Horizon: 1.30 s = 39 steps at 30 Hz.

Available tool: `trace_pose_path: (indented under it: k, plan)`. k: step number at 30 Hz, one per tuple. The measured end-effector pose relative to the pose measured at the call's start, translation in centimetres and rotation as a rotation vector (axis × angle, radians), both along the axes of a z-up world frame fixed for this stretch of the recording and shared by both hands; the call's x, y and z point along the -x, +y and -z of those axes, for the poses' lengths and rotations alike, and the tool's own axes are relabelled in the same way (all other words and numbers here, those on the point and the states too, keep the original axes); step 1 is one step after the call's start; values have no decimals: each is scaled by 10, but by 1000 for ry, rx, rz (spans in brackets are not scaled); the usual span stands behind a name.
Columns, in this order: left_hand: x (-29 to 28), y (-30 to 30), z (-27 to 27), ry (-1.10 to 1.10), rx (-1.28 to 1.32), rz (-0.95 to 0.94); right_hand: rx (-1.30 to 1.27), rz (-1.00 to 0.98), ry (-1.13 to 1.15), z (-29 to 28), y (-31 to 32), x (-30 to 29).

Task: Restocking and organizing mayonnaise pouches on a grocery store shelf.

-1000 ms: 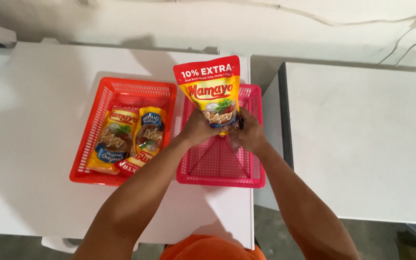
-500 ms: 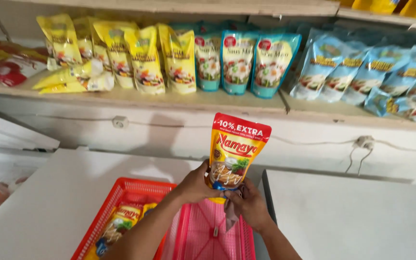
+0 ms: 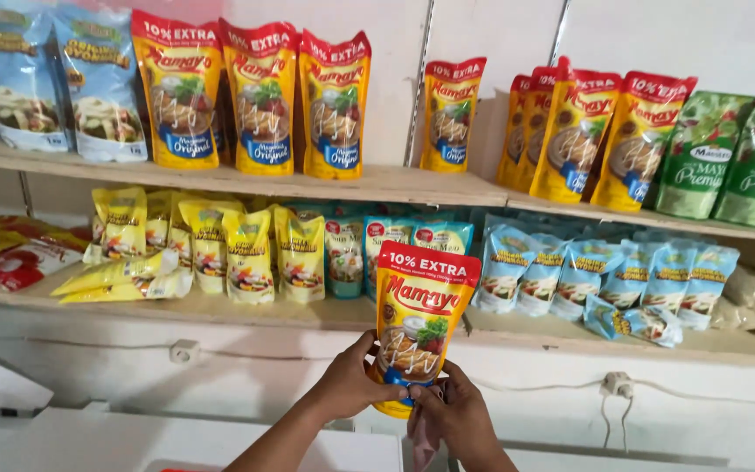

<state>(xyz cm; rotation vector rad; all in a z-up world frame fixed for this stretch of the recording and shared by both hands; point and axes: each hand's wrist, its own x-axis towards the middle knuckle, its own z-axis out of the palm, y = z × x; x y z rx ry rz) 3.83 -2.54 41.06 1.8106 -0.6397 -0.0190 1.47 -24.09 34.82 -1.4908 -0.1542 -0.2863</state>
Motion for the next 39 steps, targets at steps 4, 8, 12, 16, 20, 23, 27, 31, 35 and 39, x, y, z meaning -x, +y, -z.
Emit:
trace_pose_path:
  k: [4,8,12,16,20,23,27,31,35,39]
  plan:
    - [-18,-16,-32,-152,47,31,61,44,-34,-53,-13,-4]
    - [-19,-30,-83,-255,40,11,51,50,-83,-114,-21,3]
    - [-21,-43,-135,-353,-12,-29,126,97,-165,-163,-38,-3]
    - [-26,-57,-176,-422,7,-72,177,95,-245,-214,-50,-6]
    - [-42,-71,-214,-463,84,-23,256,109,-323,-256,-64,-20]
    - [-65,-83,-236,-500,66,-38,347,152,-354,-283,-75,-35]
    - [-93,-97,-267,-350,160,35,470,235,-378,-320,-81,-50]
    - [-151,-117,-279,-447,170,31,528,258,-364,-345,-95,-80]
    - [-174,-134,-283,-367,147,12,519,216,-325,-351,-114,-121]
    - [-198,-143,-277,-328,147,9,602,292,-267,-352,-118,-131]
